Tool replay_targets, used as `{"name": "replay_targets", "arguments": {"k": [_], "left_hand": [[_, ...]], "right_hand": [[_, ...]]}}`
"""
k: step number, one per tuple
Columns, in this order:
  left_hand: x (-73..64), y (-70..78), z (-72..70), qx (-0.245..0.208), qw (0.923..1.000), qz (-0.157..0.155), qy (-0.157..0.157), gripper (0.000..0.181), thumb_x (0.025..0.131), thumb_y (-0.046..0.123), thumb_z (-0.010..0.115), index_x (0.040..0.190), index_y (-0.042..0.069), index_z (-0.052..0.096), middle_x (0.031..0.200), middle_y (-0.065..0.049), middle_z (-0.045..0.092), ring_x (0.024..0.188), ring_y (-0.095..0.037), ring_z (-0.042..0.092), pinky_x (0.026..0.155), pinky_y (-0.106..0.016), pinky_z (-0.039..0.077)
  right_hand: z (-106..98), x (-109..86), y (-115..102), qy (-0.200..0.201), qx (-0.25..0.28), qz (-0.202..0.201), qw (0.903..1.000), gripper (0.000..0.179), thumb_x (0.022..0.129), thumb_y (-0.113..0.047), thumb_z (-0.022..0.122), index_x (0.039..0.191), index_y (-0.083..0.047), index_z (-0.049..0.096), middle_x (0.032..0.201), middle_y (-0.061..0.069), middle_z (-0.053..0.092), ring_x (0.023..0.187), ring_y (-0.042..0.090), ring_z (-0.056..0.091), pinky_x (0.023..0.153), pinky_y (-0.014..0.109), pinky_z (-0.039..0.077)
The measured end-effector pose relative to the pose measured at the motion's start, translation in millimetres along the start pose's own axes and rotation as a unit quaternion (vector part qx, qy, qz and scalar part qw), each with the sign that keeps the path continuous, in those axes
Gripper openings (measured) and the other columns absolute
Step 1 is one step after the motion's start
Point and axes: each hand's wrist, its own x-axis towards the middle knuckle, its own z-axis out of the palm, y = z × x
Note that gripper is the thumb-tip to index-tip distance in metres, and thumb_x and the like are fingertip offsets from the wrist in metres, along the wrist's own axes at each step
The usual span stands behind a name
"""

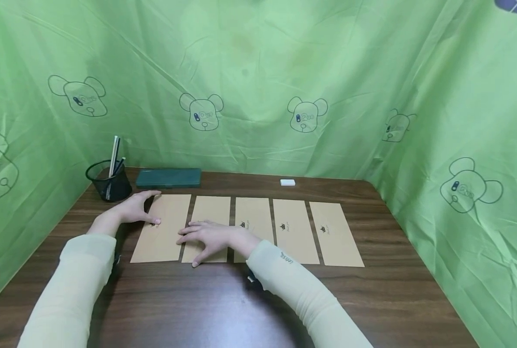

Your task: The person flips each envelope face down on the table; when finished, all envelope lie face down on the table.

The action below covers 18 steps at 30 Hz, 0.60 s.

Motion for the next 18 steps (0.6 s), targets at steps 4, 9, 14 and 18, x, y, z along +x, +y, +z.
{"name": "replay_targets", "arguments": {"k": [4,9,14,18], "left_hand": [[0.8,-2.5,-0.8,-0.010,1.0000,0.001,0.000,0.096,0.069,0.040,0.082,0.138,-0.008,0.035,0.139,-0.032,0.037,0.130,-0.048,0.030,0.103,-0.062,0.026],[3.4,-4.9,-0.9,-0.021,0.9997,-0.008,0.005,0.093,0.070,0.040,0.082,0.136,-0.007,0.037,0.138,-0.031,0.038,0.130,-0.048,0.029,0.104,-0.061,0.025],[5.1,-4.0,-2.9,-0.045,0.9988,-0.018,0.008,0.087,0.073,0.034,0.081,0.135,-0.008,0.037,0.137,-0.031,0.038,0.130,-0.049,0.027,0.104,-0.062,0.023],[7.0,-1.9,-5.4,-0.061,0.9976,-0.030,0.006,0.081,0.076,0.029,0.079,0.135,-0.007,0.037,0.136,-0.031,0.037,0.130,-0.049,0.026,0.103,-0.063,0.022]], "right_hand": [[-0.6,0.2,-0.8,-0.003,-0.009,0.001,1.0000,0.078,0.079,-0.064,0.061,0.145,-0.034,0.034,0.156,-0.009,0.022,0.145,0.019,0.014,0.116,0.047,0.015],[-2.4,-0.1,-0.9,-0.003,-0.016,-0.002,0.9999,0.077,0.079,-0.064,0.061,0.145,-0.033,0.035,0.155,-0.009,0.023,0.145,0.018,0.015,0.116,0.043,0.015],[-2.7,-0.4,-1.1,-0.006,-0.013,0.000,0.9999,0.078,0.079,-0.064,0.061,0.145,-0.034,0.034,0.155,-0.010,0.023,0.145,0.017,0.014,0.117,0.042,0.013],[-2.4,0.8,-1.8,-0.010,-0.014,0.004,0.9998,0.078,0.079,-0.064,0.060,0.146,-0.034,0.034,0.155,-0.010,0.023,0.145,0.016,0.013,0.117,0.042,0.013]]}}
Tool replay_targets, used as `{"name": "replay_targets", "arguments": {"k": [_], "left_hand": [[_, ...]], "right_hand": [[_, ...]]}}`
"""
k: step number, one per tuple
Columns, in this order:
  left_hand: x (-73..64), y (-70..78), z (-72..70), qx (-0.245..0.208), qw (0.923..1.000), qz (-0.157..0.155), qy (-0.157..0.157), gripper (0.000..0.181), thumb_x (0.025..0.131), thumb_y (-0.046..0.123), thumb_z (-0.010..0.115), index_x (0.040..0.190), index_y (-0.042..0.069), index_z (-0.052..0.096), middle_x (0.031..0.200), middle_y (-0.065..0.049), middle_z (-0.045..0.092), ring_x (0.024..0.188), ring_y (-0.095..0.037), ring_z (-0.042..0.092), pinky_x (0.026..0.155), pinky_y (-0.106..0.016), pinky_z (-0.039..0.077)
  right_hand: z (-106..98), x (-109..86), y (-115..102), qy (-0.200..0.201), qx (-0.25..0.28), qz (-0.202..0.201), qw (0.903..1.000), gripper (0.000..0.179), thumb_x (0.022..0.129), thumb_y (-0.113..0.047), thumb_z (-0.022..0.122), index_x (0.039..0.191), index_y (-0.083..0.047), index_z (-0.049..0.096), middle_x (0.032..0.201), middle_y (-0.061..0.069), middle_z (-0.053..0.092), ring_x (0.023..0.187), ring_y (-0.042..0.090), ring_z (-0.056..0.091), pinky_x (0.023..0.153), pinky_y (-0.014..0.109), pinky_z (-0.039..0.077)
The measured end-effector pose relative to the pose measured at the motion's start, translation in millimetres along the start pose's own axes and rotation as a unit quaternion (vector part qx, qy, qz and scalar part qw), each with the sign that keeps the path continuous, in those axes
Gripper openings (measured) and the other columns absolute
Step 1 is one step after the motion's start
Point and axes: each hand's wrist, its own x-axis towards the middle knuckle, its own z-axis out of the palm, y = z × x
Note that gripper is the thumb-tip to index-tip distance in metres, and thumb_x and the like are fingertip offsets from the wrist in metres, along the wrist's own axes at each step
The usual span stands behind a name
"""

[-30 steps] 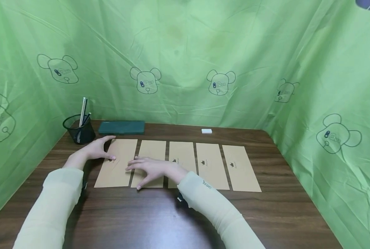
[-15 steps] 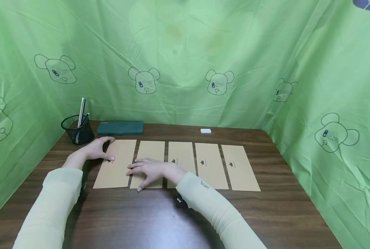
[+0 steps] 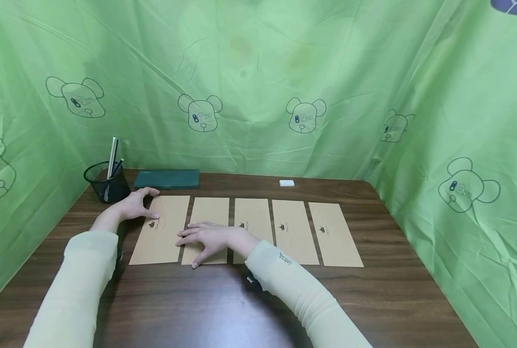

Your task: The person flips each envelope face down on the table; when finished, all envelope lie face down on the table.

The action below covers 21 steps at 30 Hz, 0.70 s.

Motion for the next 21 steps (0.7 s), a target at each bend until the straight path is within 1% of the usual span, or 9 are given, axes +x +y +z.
{"name": "replay_targets", "arguments": {"k": [3,6,9,12,14,16,18,21], "left_hand": [[2.8,1.4,0.3,-0.005,1.0000,-0.003,0.003,0.079,0.076,0.028,0.079,0.135,-0.006,0.038,0.134,-0.031,0.036,0.127,-0.049,0.028,0.101,-0.064,0.023],[5.7,1.5,1.8,-0.027,0.9995,-0.007,0.012,0.076,0.077,0.024,0.078,0.134,-0.007,0.038,0.131,-0.031,0.037,0.123,-0.047,0.031,0.101,-0.062,0.026],[7.8,1.1,3.0,-0.062,0.9977,-0.013,0.022,0.073,0.079,0.017,0.077,0.135,-0.006,0.037,0.133,-0.029,0.037,0.121,-0.045,0.038,0.098,-0.058,0.035],[9.2,1.2,2.6,-0.087,0.9957,-0.017,0.028,0.069,0.081,0.010,0.074,0.137,-0.005,0.036,0.134,-0.029,0.038,0.117,-0.045,0.045,0.090,-0.052,0.046],[9.0,1.7,1.3,-0.098,0.9946,-0.019,0.028,0.069,0.081,0.008,0.073,0.138,-0.003,0.035,0.133,-0.029,0.039,0.114,-0.045,0.049,0.084,-0.047,0.051],[8.0,1.5,-0.2,-0.099,0.9945,-0.019,0.028,0.067,0.082,0.007,0.072,0.138,-0.002,0.036,0.132,-0.028,0.041,0.110,-0.044,0.053,0.081,-0.043,0.052],[6.1,1.6,-1.5,-0.095,0.9950,-0.016,0.027,0.066,0.082,0.008,0.072,0.137,-0.002,0.037,0.131,-0.028,0.043,0.108,-0.041,0.055,0.080,-0.041,0.052],[3.1,1.8,-2.7,-0.073,0.9970,-0.013,0.025,0.063,0.083,0.015,0.073,0.135,0.000,0.042,0.131,-0.026,0.047,0.106,-0.036,0.055,0.082,-0.039,0.049]], "right_hand": [[-0.5,0.3,-0.6,-0.003,-0.001,0.002,1.0000,0.078,0.079,-0.064,0.060,0.146,-0.034,0.033,0.156,-0.010,0.023,0.145,0.016,0.013,0.117,0.042,0.013],[-1.2,-0.1,-1.3,-0.009,0.002,0.006,0.9999,0.078,0.079,-0.064,0.060,0.146,-0.034,0.033,0.156,-0.010,0.022,0.145,0.016,0.012,0.117,0.044,0.013],[-1.4,-0.1,-1.7,-0.011,0.006,0.008,0.9999,0.079,0.079,-0.064,0.061,0.146,-0.034,0.033,0.156,-0.010,0.022,0.145,0.016,0.012,0.116,0.046,0.014],[-1.9,0.2,-1.6,-0.010,0.015,0.009,0.9998,0.078,0.078,-0.062,0.062,0.146,-0.034,0.034,0.156,-0.009,0.022,0.145,0.016,0.012,0.115,0.048,0.015],[-2.6,0.2,-1.5,-0.009,0.021,0.010,0.9997,0.078,0.078,-0.062,0.063,0.145,-0.034,0.034,0.156,-0.009,0.023,0.145,0.016,0.012,0.115,0.049,0.015],[-3.0,0.3,-1.3,-0.007,0.031,0.010,0.9995,0.077,0.078,-0.060,0.064,0.145,-0.034,0.035,0.156,-0.009,0.023,0.145,0.016,0.013,0.115,0.050,0.015],[-3.2,-0.1,-1.0,-0.005,0.036,0.008,0.9993,0.077,0.078,-0.060,0.065,0.145,-0.034,0.036,0.156,-0.009,0.023,0.145,0.016,0.013,0.115,0.050,0.015],[-2.5,-1.4,-0.4,0.002,0.040,0.002,0.9992,0.077,0.078,-0.058,0.066,0.145,-0.032,0.037,0.156,-0.007,0.023,0.145,0.017,0.014,0.115,0.050,0.015]]}}
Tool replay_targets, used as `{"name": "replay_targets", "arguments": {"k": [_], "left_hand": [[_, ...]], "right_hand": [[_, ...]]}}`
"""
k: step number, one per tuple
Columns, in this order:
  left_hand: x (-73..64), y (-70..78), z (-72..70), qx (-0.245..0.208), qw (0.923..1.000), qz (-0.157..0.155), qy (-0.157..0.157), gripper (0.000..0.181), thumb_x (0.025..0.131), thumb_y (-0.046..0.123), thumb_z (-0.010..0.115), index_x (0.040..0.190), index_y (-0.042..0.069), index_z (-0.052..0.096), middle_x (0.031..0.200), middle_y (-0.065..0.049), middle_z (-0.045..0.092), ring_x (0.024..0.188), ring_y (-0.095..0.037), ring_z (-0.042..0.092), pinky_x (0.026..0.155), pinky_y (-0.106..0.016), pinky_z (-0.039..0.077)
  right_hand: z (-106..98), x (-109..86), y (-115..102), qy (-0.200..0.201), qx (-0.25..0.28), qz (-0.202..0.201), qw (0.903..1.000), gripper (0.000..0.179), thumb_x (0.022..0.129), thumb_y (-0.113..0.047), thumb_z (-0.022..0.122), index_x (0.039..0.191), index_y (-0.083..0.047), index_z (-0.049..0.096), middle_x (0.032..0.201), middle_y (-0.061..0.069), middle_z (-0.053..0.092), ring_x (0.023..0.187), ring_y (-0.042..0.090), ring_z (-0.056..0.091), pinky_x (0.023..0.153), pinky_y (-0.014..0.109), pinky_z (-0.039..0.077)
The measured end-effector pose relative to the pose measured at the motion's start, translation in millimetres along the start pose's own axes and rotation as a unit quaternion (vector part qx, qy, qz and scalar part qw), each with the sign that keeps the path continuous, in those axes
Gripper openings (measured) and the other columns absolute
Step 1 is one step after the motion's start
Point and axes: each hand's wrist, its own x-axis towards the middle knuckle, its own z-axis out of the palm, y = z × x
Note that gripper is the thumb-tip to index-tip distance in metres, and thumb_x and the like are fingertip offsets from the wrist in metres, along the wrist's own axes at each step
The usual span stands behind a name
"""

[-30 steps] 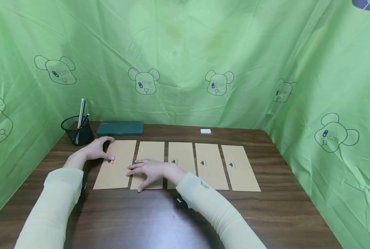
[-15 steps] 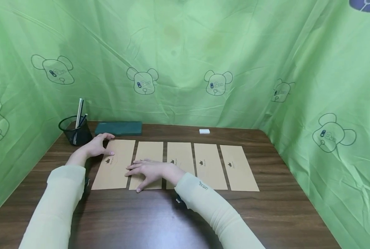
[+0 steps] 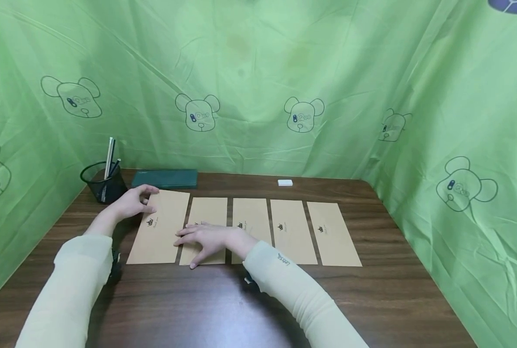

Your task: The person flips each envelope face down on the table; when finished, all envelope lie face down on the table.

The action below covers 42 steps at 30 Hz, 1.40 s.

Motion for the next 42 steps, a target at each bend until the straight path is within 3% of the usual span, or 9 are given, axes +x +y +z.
{"name": "replay_targets", "arguments": {"k": [5,9,13,19,24,29,33,37,42], "left_hand": [[-5.9,5.8,-4.2,0.013,0.9999,-0.001,-0.002,0.061,0.084,0.024,0.072,0.135,0.002,0.046,0.129,-0.025,0.051,0.110,-0.036,0.052,0.089,-0.046,0.045],[-9.0,14.4,-10.0,-0.004,1.0000,-0.004,-0.004,0.060,0.087,0.026,0.069,0.136,0.002,0.045,0.133,-0.026,0.047,0.117,-0.040,0.047,0.094,-0.055,0.040],[-7.3,22.4,-14.1,0.008,0.9999,0.000,-0.008,0.059,0.088,0.030,0.067,0.136,0.003,0.045,0.129,-0.024,0.050,0.112,-0.037,0.050,0.089,-0.050,0.044],[-6.1,38.0,-20.9,0.007,0.9998,-0.008,-0.014,0.058,0.088,0.029,0.067,0.135,0.003,0.045,0.125,-0.024,0.053,0.099,-0.029,0.060,0.081,-0.043,0.049],[-4.6,49.4,-26.2,0.005,0.9997,-0.019,-0.015,0.058,0.088,0.029,0.066,0.136,0.004,0.044,0.132,-0.027,0.047,0.086,-0.024,0.066,0.082,-0.046,0.050],[-3.6,56.5,-28.2,0.005,0.9996,-0.022,-0.016,0.059,0.088,0.030,0.066,0.137,0.005,0.043,0.141,-0.027,0.038,0.087,-0.024,0.064,0.081,-0.044,0.049],[-1.9,57.1,-29.3,-0.022,0.9992,-0.030,-0.018,0.065,0.088,0.030,0.066,0.141,0.005,0.038,0.143,-0.027,0.033,0.084,-0.024,0.063,0.076,-0.038,0.051],[1.7,54.7,-30.8,-0.072,0.9964,-0.040,-0.019,0.080,0.087,0.025,0.068,0.149,0.007,0.022,0.143,-0.030,0.027,0.082,-0.022,0.061,0.070,-0.032,0.053],[1.5,55.8,-29.5,-0.138,0.9887,-0.048,-0.032,0.094,0.088,0.019,0.067,0.152,0.009,-0.001,0.146,-0.036,0.016,0.094,-0.023,0.061,0.082,-0.040,0.053]], "right_hand": [[2,-2.3,-1,0.013,0.000,-0.003,0.9999,0.078,0.078,-0.059,0.066,0.144,-0.030,0.037,0.157,-0.004,0.021,0.144,0.016,0.016,0.115,0.050,0.016],[1,-2.4,-5,0.035,0.000,0.005,0.9994,0.077,0.080,-0.059,0.063,0.145,-0.029,0.036,0.157,-0.002,0.021,0.144,0.015,0.017,0.116,0.039,0.015],[-3,-1.1,-14,0.063,0.011,0.021,0.9977,0.074,0.083,-0.056,0.062,0.145,-0.026,0.037,0.156,0.002,0.024,0.143,0.016,0.021,0.116,0.029,0.015],[-5,4.0,-27,0.099,0.045,0.052,0.9927,0.077,0.084,-0.054,0.062,0.148,-0.024,0.031,0.154,0.003,0.028,0.141,0.014,0.026,0.113,0.034,0.025],[-5,9.0,-36,0.131,0.085,0.072,0.9851,0.086,0.082,-0.055,0.065,0.150,-0.025,0.023,0.154,-0.002,0.028,0.141,0.011,0.024,0.112,0.032,0.028],[-3,13.9,-44,0.155,0.095,0.093,0.9790,0.092,0.080,-0.057,0.066,0.152,-0.028,0.016,0.155,0.000,0.022,0.140,0.014,0.026,0.108,0.033,0.034],[-3,15.8,-46,0.181,0.071,0.115,0.9741,0.094,0.080,-0.057,0.066,0.152,-0.031,0.012,0.157,0.006,0.017,0.139,0.021,0.029,0.106,0.039,0.037],[-2,15.4,-44,0.197,0.064,0.118,0.9712,0.096,0.080,-0.052,0.068,0.152,-0.034,0.006,0.157,0.007,0.015,0.138,0.022,0.031,0.103,0.040,0.041],[-3,13.7,-42,0.201,0.085,0.099,0.9707,0.101,0.081,-0.037,0.072,0.151,-0.036,0.000,0.157,0.007,0.016,0.138,0.020,0.032,0.100,0.038,0.044]]}}
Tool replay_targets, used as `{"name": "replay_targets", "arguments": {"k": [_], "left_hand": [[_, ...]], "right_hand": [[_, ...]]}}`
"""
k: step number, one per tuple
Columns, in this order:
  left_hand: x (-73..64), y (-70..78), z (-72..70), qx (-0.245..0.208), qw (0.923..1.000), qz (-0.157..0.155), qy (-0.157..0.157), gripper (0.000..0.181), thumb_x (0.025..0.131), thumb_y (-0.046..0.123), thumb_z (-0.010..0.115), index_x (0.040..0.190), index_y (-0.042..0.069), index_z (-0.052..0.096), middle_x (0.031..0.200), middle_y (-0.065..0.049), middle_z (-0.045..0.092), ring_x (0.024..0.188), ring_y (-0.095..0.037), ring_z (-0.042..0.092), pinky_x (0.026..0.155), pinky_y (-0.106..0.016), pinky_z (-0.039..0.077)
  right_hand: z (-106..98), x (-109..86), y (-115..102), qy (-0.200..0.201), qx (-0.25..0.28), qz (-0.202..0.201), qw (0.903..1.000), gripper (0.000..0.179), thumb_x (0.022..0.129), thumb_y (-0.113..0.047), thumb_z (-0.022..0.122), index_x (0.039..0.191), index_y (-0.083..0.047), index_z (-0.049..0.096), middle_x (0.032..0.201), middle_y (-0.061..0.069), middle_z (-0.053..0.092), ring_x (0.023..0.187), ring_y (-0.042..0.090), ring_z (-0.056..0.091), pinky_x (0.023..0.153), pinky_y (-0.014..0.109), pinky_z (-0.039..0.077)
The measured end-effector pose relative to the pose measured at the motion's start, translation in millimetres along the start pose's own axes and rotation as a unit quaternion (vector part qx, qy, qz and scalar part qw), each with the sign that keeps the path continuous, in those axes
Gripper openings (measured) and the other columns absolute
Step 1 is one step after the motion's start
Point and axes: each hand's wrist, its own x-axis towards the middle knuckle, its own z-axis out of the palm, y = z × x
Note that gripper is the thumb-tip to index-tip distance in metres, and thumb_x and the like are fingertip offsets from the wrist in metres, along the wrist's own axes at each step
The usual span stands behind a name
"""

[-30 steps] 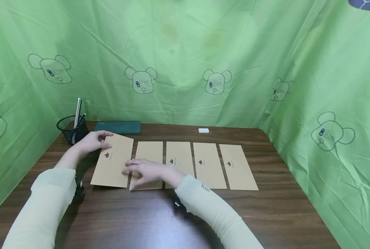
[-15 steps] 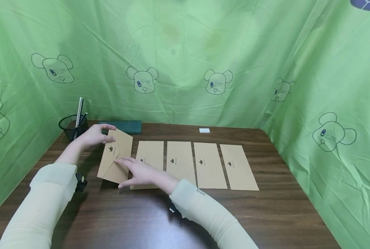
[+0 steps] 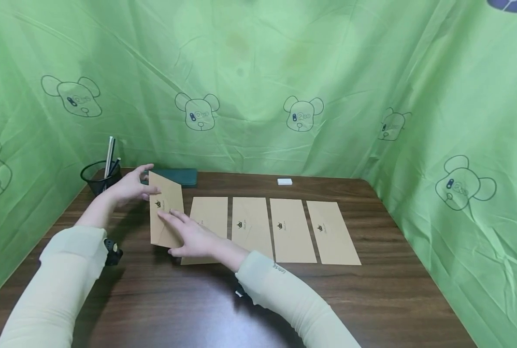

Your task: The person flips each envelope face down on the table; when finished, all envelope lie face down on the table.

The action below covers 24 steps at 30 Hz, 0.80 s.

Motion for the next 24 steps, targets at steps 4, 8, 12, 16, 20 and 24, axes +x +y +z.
{"name": "replay_targets", "arguments": {"k": [4,8,12,16,20,24], "left_hand": [[-1.7,0.7,3.0,-0.021,0.9997,0.003,-0.014,0.088,0.090,0.019,0.065,0.151,0.007,0.003,0.145,-0.033,0.019,0.095,-0.021,0.061,0.084,-0.040,0.053],[-2.3,1.8,5.7,-0.048,0.9985,0.016,-0.021,0.078,0.090,0.017,0.063,0.148,0.004,0.013,0.140,-0.030,0.027,0.094,-0.019,0.063,0.081,-0.036,0.054],[-2.1,2.6,6.5,-0.054,0.9981,0.017,-0.023,0.076,0.091,0.024,0.064,0.146,0.003,0.017,0.140,-0.028,0.029,0.097,-0.022,0.063,0.085,-0.038,0.053],[-0.8,1.4,5.5,-0.069,0.9971,0.016,-0.028,0.079,0.092,0.034,0.061,0.147,0.002,0.013,0.146,-0.028,0.024,0.102,-0.024,0.062,0.090,-0.043,0.050],[-0.5,-2.0,3.9,-0.091,0.9947,0.022,-0.042,0.077,0.095,0.035,0.055,0.148,0.003,0.010,0.147,-0.026,0.020,0.110,-0.026,0.056,0.092,-0.043,0.050],[-1.8,-4.2,3.0,-0.101,0.9925,0.025,-0.064,0.072,0.098,0.037,0.048,0.150,0.010,0.006,0.145,-0.027,0.025,0.120,-0.037,0.048,0.094,-0.048,0.047]], "right_hand": [[-3,-2.1,0,-0.006,0.021,-0.017,0.9996,0.103,0.081,-0.030,0.072,0.150,-0.038,-0.005,0.158,0.006,0.013,0.139,0.019,0.029,0.100,0.037,0.043],[-7,-5.4,0,-0.008,0.047,-0.038,0.9981,0.104,0.082,-0.023,0.072,0.150,-0.040,-0.005,0.158,0.005,0.011,0.141,0.015,0.024,0.100,0.035,0.043],[-9,-8.9,0,-0.014,0.074,-0.062,0.9953,0.102,0.082,-0.018,0.070,0.150,-0.040,-0.002,0.158,0.004,0.008,0.142,0.013,0.017,0.099,0.031,0.042],[-10,-10.8,1,0.000,0.086,-0.081,0.9930,0.100,0.082,-0.018,0.070,0.151,-0.036,0.001,0.158,0.004,0.008,0.137,0.011,0.026,0.089,0.020,0.042],[-12,-11.5,3,0.027,0.103,-0.106,0.9886,0.098,0.081,-0.018,0.073,0.152,-0.026,0.006,0.155,0.002,0.017,0.127,0.011,0.039,0.081,0.012,0.043],[-14,-13.7,3,0.035,0.138,-0.116,0.9831,0.094,0.081,-0.021,0.075,0.151,-0.023,0.012,0.152,0.001,0.026,0.114,0.013,0.055,0.073,0.012,0.050]]}}
